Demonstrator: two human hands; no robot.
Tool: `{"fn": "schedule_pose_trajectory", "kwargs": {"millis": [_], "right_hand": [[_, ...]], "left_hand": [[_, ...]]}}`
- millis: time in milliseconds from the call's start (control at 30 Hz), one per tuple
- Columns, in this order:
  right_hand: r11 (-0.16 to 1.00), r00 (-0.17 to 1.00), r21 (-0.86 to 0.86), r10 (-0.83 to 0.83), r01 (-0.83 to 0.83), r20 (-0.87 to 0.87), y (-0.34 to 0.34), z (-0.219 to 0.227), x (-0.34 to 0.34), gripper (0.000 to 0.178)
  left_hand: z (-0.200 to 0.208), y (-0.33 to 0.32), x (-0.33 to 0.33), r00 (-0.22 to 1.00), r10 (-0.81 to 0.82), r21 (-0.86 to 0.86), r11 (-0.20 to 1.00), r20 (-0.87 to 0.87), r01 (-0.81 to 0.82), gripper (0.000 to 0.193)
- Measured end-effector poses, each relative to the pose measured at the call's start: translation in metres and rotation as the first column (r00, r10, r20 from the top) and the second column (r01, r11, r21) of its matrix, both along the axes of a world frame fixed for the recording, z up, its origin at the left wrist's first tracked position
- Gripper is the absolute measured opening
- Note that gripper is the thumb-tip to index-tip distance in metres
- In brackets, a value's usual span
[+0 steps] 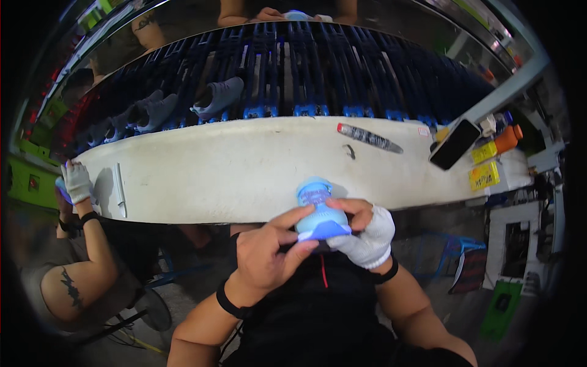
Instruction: Manually fitting shoe components, applying adhesive or markings, and placing them on a conveyor system in a shoe manufacturing facility.
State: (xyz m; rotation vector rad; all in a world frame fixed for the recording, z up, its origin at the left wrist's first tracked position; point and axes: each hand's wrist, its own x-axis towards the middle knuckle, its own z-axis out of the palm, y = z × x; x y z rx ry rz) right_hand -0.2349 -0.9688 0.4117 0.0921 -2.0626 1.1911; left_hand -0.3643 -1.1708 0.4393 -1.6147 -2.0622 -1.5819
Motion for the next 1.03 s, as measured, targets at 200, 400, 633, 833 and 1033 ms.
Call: {"fn": "schedule_pose_trajectory", "kwargs": {"millis": [200,400,633,833,1033], "right_hand": [[0.999,0.996,0.048,0.015,-0.011,-0.088,-0.022,0.011,-0.029,0.047],[0.970,0.970,0.236,-0.115,0.063,0.214,-0.037,0.011,-0.014,0.033],[0.933,0.951,0.329,-0.226,0.148,0.212,-0.025,-0.013,-0.003,0.040],[0.939,0.937,0.288,-0.258,0.187,0.234,-0.034,-0.009,-0.008,0.037],[0.946,0.926,0.279,-0.247,0.165,0.287,-0.029,-0.008,-0.002,0.035]], "left_hand": [[0.057,-0.019,-0.032,0.996,-0.026,-0.200,0.980,-0.089,0.008,0.067],[0.051,-0.014,-0.045,0.968,-0.025,-0.472,0.876,-0.250,-0.099,0.100],[0.024,-0.034,-0.053,0.969,0.000,-0.404,0.909,-0.249,-0.104,0.084],[0.014,-0.043,-0.038,0.935,0.045,-0.276,0.949,-0.353,-0.150,0.074],[0.029,-0.038,-0.022,0.912,0.045,-0.323,0.927,-0.408,-0.191,0.078]]}}
